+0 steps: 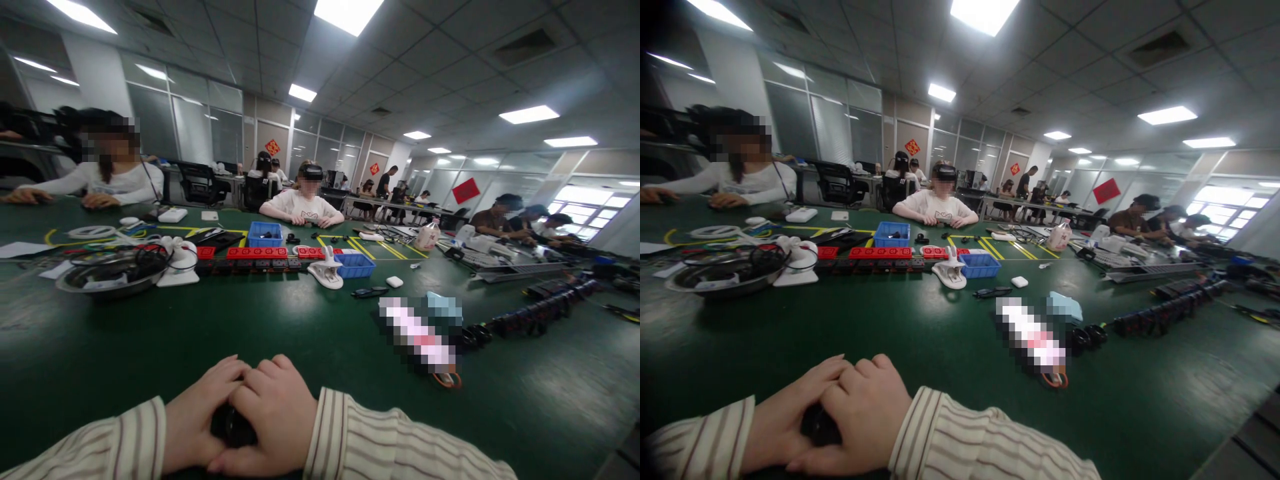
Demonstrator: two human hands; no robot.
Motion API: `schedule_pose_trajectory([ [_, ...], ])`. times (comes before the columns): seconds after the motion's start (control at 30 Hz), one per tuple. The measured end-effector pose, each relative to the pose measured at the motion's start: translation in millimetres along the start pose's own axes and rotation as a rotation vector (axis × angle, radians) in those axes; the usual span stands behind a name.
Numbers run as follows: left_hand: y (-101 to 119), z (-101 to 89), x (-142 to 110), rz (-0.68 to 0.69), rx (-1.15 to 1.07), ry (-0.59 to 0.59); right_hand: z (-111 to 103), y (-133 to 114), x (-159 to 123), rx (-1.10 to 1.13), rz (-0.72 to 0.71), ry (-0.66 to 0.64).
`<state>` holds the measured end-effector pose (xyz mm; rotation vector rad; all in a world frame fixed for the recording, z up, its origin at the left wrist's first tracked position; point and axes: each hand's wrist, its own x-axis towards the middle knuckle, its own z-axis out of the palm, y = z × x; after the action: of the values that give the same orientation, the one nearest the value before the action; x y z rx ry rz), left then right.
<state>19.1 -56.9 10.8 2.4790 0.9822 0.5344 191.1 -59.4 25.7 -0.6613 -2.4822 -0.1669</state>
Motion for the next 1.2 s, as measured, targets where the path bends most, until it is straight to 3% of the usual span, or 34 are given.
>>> schedule_pose_trajectory([
  [0.07, 3.7, -2.5, 2.5, -0.006, -0.027, -0.017, -4.3, 0.8, 0.0, -0.008, -0.077, 0.038],
  [0.17, 0.3, -4.0, 3.1, -0.027, 0.007, 0.056, -13.7, 4.7, -0.7, 0.162, -0.147, 0.230],
  [0.3, -17.7, -5.8, 1.2, -0.114, 0.085, 0.190, -17.9, 17.2, -2.0, 0.397, 0.068, 0.359],
  [0.43, -37.8, -8.0, -0.3, -0.192, 0.084, 0.301, -6.8, 36.4, -0.9, 0.425, 0.331, 0.439],
  [0.53, -48.0, -9.0, 0.0, -0.212, 0.049, 0.362, 3.4, 51.7, -0.6, 0.429, 0.446, 0.405],
  [0.63, -54.6, -10.1, 1.5, -0.241, 0.019, 0.416, 9.8, 66.6, -5.3, 0.435, 0.488, 0.267],
  [0.8, -60.2, -13.6, 3.0, -0.245, 0.002, 0.469, -0.5, 78.3, -21.1, 0.357, 0.500, 0.146],
  [0.97, -70.1, -30.2, 5.2, -0.223, 0.016, 0.491, -18.7, 40.3, -13.6, 0.230, 0.384, 0.161],
  [1.1, -82.0, -46.1, 4.8, -0.286, 0.039, 0.404, -6.8, -7.1, 12.5, 0.191, 0.262, -0.004],
  [1.2, -84.8, -49.6, 2.4, -0.337, 0.081, 0.311, -2.7, -25.4, 21.7, 0.172, 0.251, -0.097],
])
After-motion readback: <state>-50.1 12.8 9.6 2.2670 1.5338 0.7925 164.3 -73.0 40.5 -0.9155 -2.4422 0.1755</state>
